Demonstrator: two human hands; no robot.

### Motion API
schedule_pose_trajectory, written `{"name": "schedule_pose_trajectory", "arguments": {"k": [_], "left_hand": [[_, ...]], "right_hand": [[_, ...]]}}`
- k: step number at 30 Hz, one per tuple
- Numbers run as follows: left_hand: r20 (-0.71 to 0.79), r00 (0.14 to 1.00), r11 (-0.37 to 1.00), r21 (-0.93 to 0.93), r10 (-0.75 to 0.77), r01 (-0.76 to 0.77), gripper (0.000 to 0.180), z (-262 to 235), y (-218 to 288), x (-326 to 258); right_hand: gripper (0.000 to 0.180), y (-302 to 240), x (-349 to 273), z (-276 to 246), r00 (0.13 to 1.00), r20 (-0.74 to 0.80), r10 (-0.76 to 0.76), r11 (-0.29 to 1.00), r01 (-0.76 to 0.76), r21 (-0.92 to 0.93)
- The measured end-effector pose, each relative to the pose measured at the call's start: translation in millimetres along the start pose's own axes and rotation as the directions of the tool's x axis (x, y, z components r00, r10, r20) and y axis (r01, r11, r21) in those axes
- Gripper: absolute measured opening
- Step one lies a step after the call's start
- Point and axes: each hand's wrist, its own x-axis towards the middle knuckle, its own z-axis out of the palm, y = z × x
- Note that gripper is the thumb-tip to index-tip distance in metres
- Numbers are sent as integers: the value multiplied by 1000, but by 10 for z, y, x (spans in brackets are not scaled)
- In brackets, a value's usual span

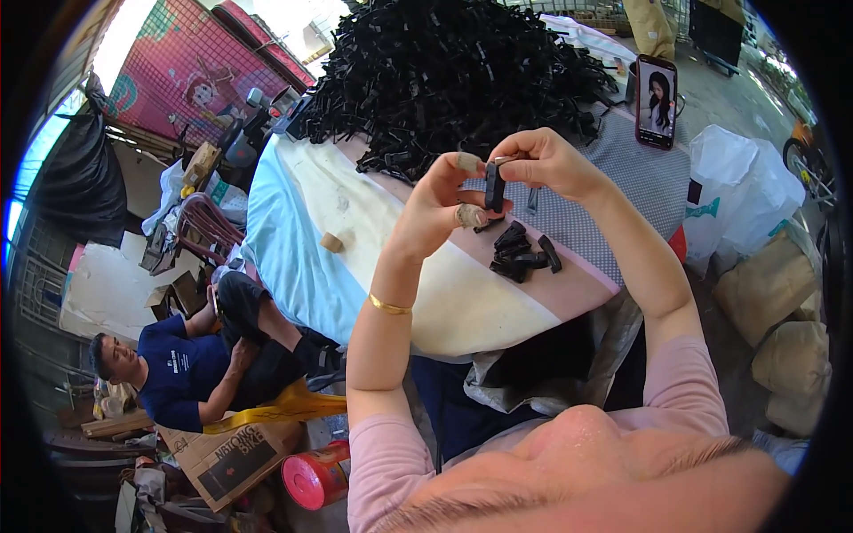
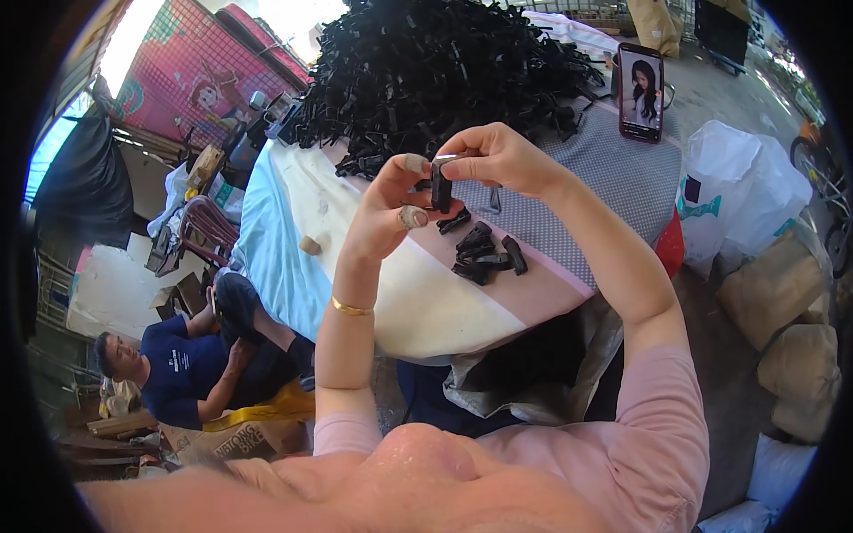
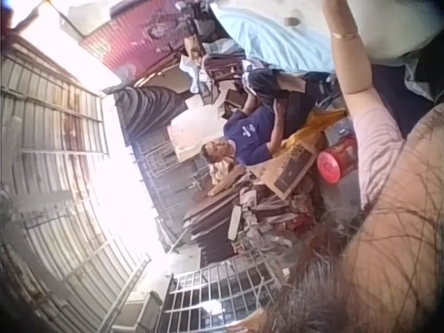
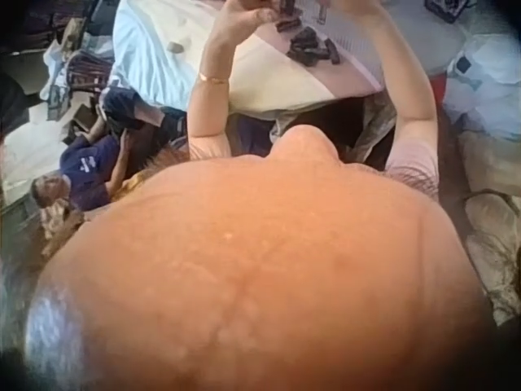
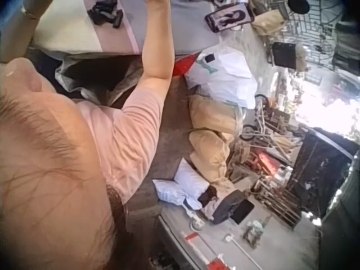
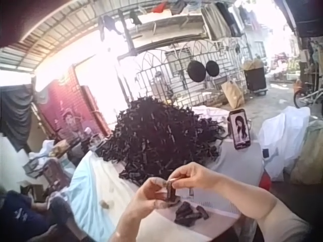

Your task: The recorder is assembling small black plastic parts at a table.

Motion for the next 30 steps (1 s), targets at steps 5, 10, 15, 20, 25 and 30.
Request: {"name": "schedule_pose_trajectory", "arguments": {"k": [5,10,15,20,25,30], "left_hand": [[6,994,993,-39,-112,112,37,28,-113,-5],[-178,979,994,22,-98,104,18,52,-61,-20],[-359,922,926,378,147,0,16,131,-95,11],[-415,866,893,444,278,-73,16,214,-57,-12],[-419,859,883,463,293,-75,17,231,-100,-22],[-322,817,721,675,479,-157,16,195,-161,-30]], "right_hand": [[21,1,5,58,993,106,-45,996,53,-77],[18,32,20,80,995,63,-80,994,85,-74],[13,77,1,140,960,-179,-215,934,149,-324],[10,71,-4,250,957,-144,-252,875,162,-456],[9,50,-16,277,959,-127,-254,858,163,-486],[11,20,-31,303,978,-162,-130,920,58,-387]]}}
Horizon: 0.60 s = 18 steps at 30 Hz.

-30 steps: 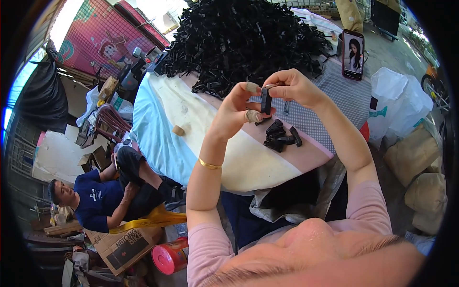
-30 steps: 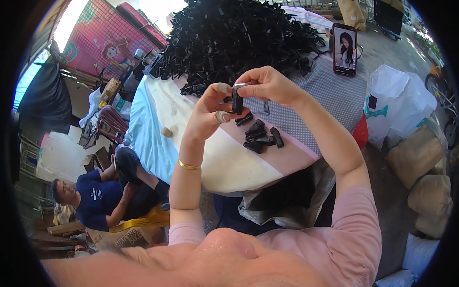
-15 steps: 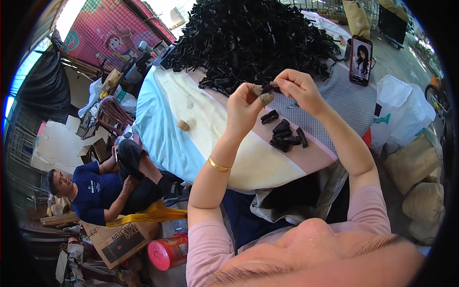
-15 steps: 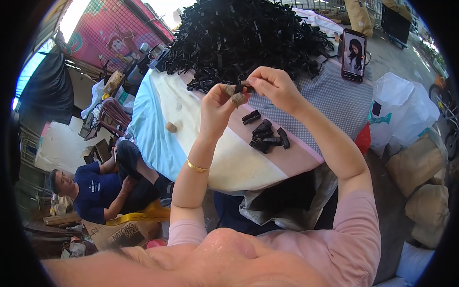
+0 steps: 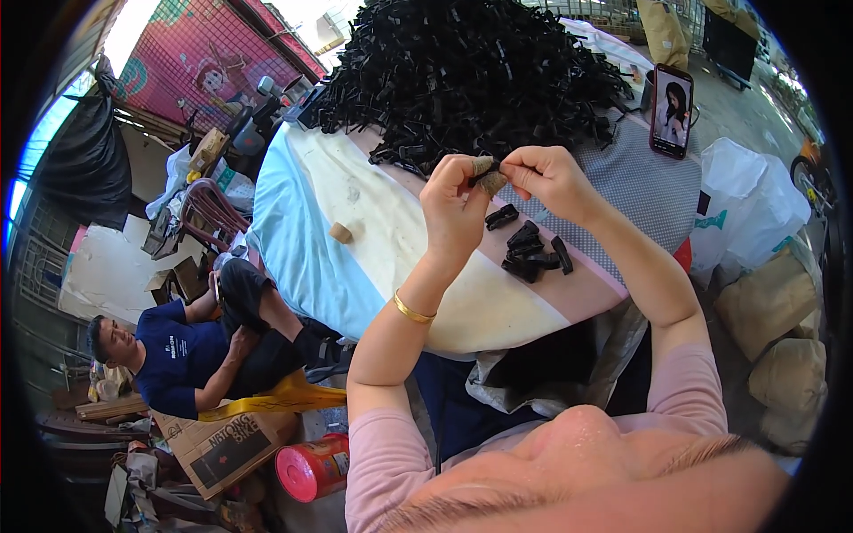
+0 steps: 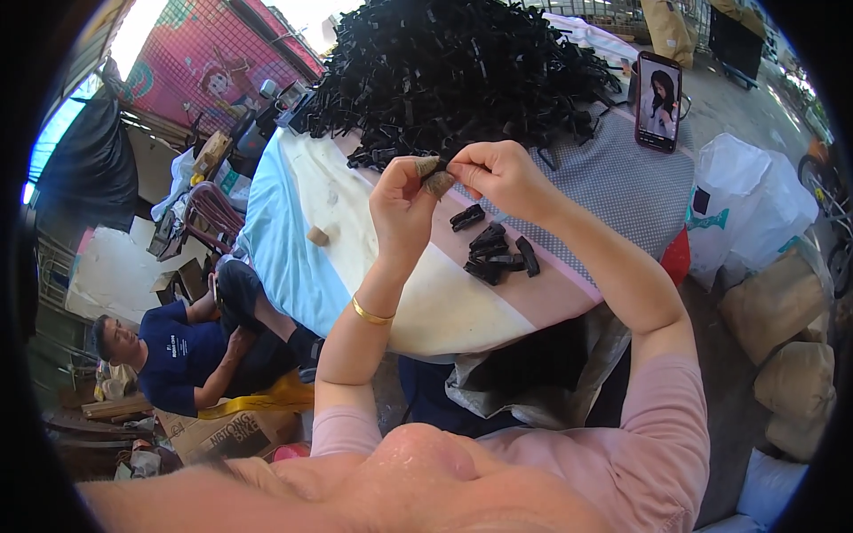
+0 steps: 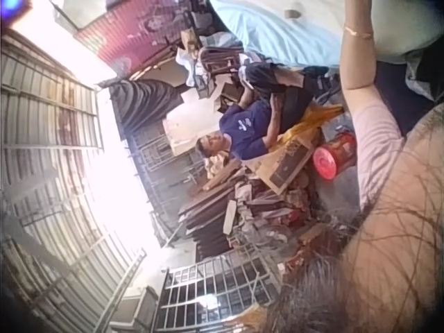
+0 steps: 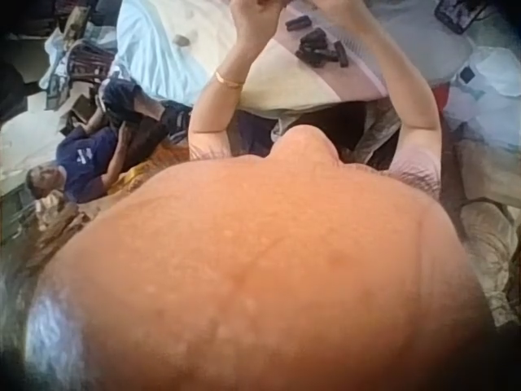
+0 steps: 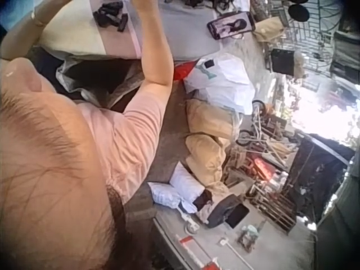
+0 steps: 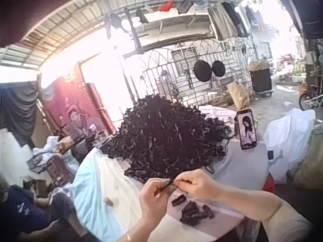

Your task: The recorder is assembling small black plastic parts at a table.

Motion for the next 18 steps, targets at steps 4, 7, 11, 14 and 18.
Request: {"name": "schedule_pose_trajectory", "arguments": {"k": [4,7,11,14,18], "left_hand": [[-22,981,969,159,193,-187,19,30,-54,5],[10,994,992,70,-107,106,22,84,-54,44],[187,938,886,423,-292,191,30,-60,-225,50],[435,855,865,501,-284,33,29,-13,-279,-23],[495,788,870,482,-366,102,28,109,-65,-63]], "right_hand": [[15,4,9,-13,983,59,173,961,-181,207],[18,177,115,-104,999,-52,-9,999,7,-31],[22,233,186,-367,994,-107,10,869,-61,-490],[24,425,169,-316,998,1,62,644,-39,-764],[20,643,200,-155,999,0,46,619,-28,-785]]}}
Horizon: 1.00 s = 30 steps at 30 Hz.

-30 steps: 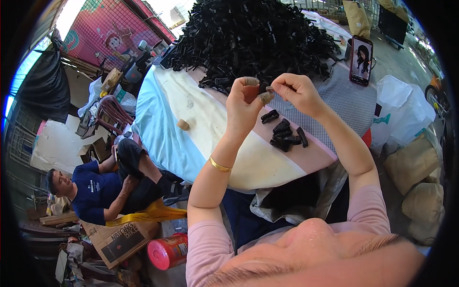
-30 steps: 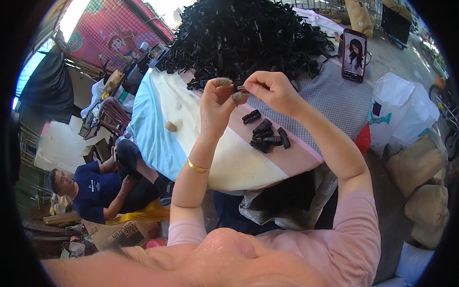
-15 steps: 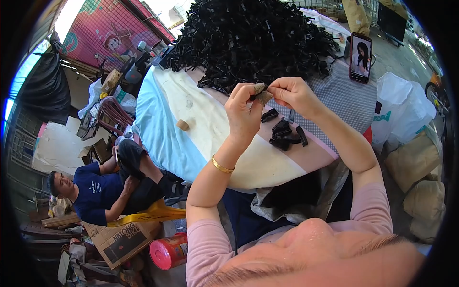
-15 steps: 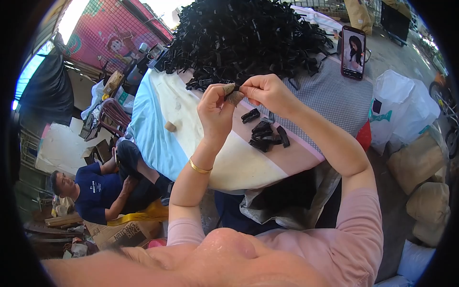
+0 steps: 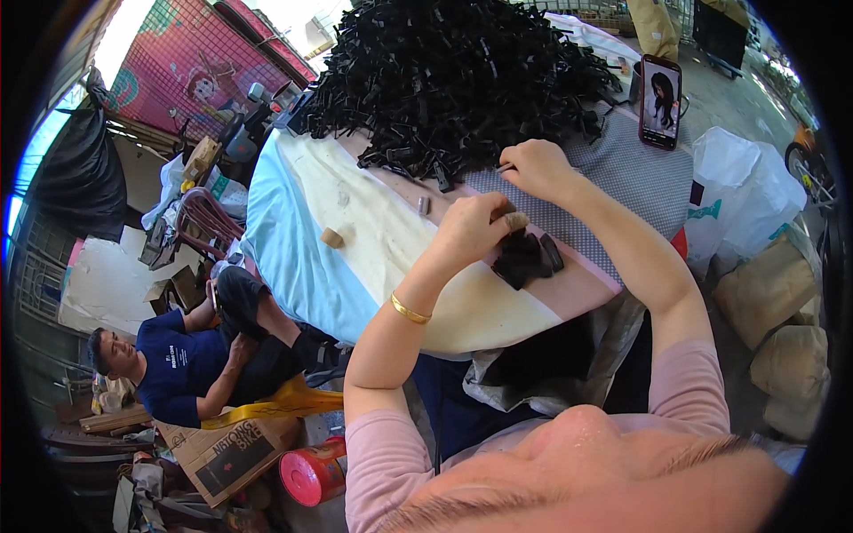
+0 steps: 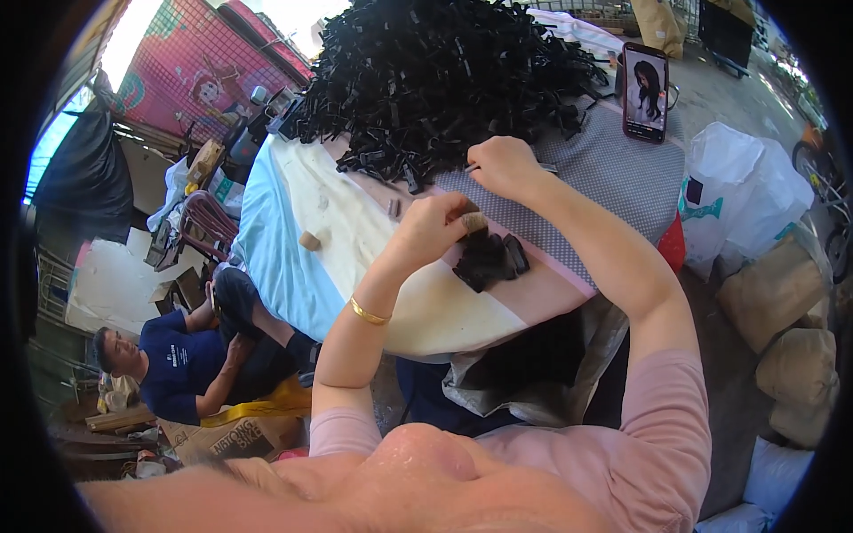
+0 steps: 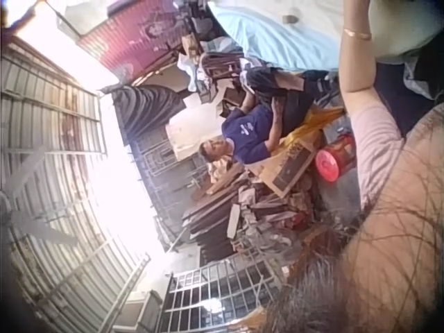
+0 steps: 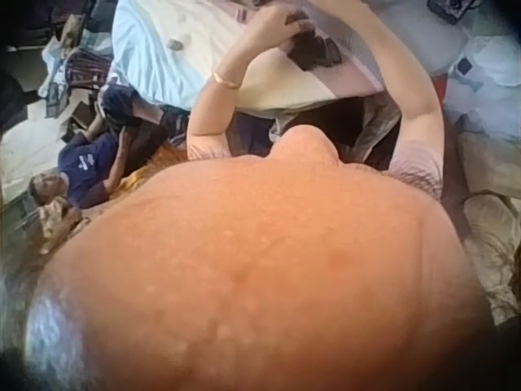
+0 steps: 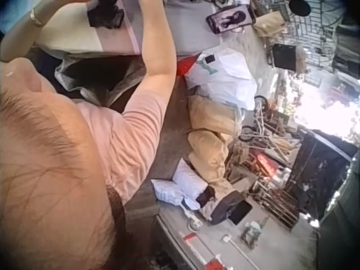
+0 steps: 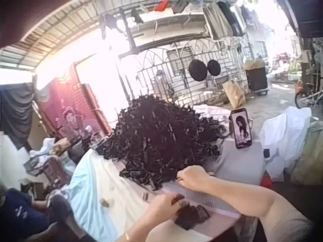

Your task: The recorder is assembling small black plastic parts at a table.

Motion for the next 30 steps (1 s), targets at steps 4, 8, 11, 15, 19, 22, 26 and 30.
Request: {"name": "schedule_pose_trajectory", "arguments": {"k": [4,8,11,15,19,22,26,30], "left_hand": [[-54,994,962,-259,-99,82,29,-6,-108,40],[-46,959,680,-714,-280,164,32,-116,-274,151],[3,998,297,-955,-59,20,39,-167,-341,164],[13,986,137,-991,169,-10,46,-283,-369,184],[-115,977,187,-971,181,-149,48,-278,-346,176],[-242,970,302,-922,34,-241,45,-265,-259,142],[-354,934,620,-741,-37,-257,42,-263,-105,105],[-357,933,718,-641,34,-271,34,-158,-119,104]], "right_hand": [[20,22,41,25,999,30,22,998,-24,59],[16,-109,5,-115,999,-13,-37,851,38,523],[14,-249,-71,-128,991,-35,-128,702,116,703],[15,-290,-101,-135,976,-92,-198,668,203,716],[16,-334,-126,-178,949,-189,-252,704,314,637],[13,-380,-149,-263,970,-173,-172,727,244,642],[10,-292,-116,-306,983,-182,-25,686,149,712],[13,-297,-111,-268,993,-114,-3,595,94,798]]}}
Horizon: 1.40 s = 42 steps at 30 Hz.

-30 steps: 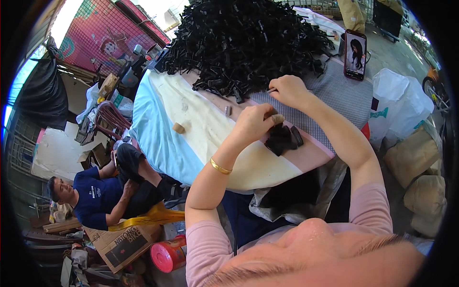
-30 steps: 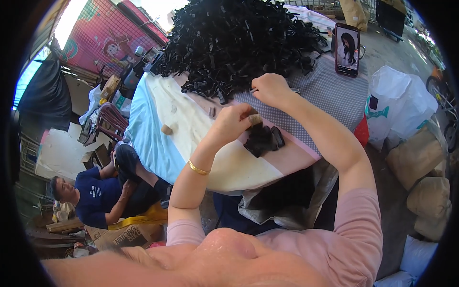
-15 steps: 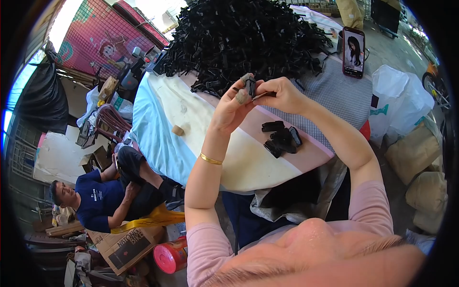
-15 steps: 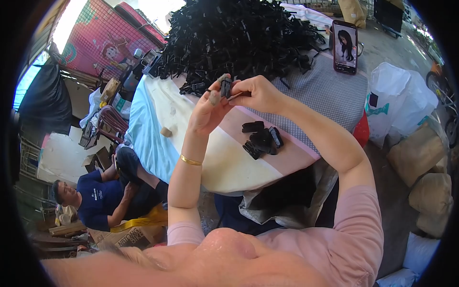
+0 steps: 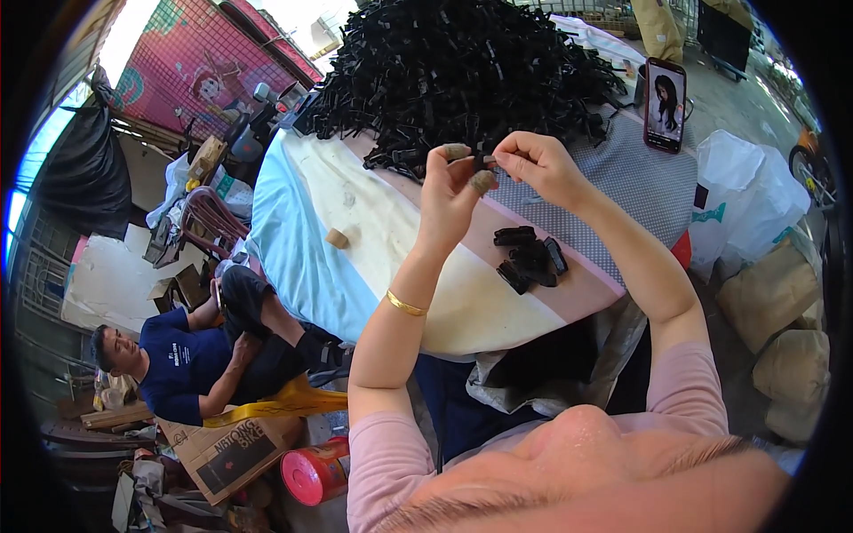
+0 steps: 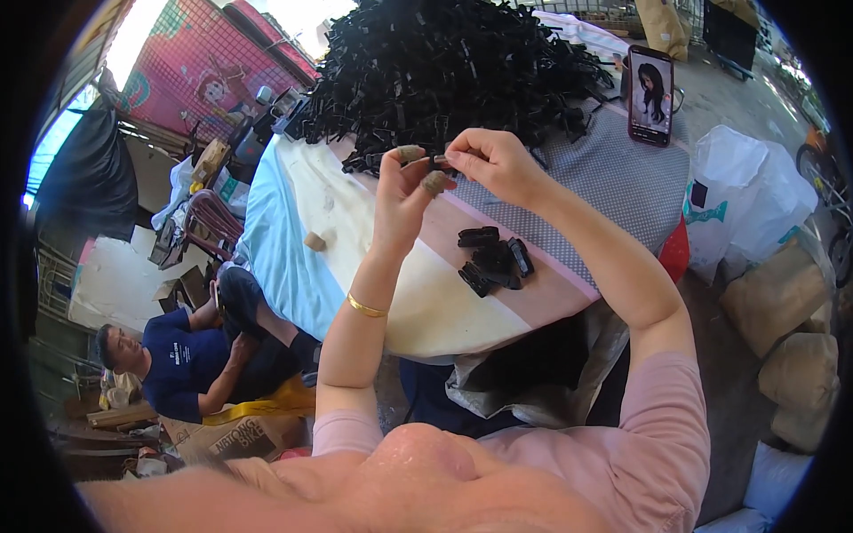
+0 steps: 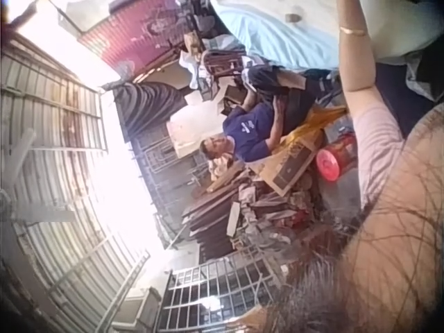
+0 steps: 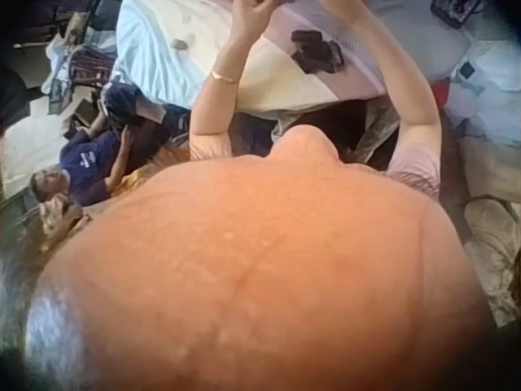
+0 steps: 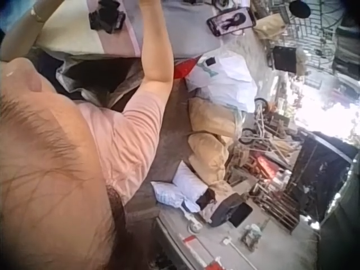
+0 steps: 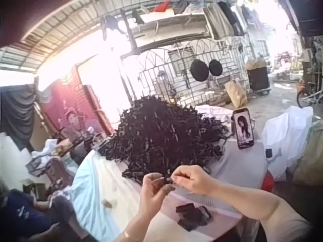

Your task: The recorder is assembling small black plastic parts at a table.

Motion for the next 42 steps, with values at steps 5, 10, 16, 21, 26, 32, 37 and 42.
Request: {"name": "schedule_pose_trajectory", "arguments": {"k": [5,10,16,21,26,32,37,42], "left_hand": [[-30,1000,999,35,10,-9,29,-7,-10,-1],[-46,999,998,69,11,-7,28,0,56,-10],[-56,998,1000,8,-8,9,21,15,14,-24],[-85,991,979,186,107,-89,15,56,-13,-42],[-116,974,939,309,193,-149,17,51,-11,-70],[-60,936,798,543,348,-262,19,19,43,-98],[-115,992,945,-325,-56,16,18,10,147,-2],[60,975,702,-685,-214,196,21,-172,19,27]], "right_hand": [[10,-36,-31,60,998,52,-44,993,49,-111],[9,-52,-31,39,998,69,15,997,-10,-72],[10,-61,-24,64,996,76,41,998,-37,-52],[11,-49,-21,51,995,87,47,998,-44,-34],[13,-152,-45,61,969,139,207,968,-223,114],[16,-103,-38,139,966,137,220,960,-240,147],[14,-59,-53,57,996,-20,-91,992,89,-91],[11,-200,-58,64,979,45,-199,971,204,-124]]}}
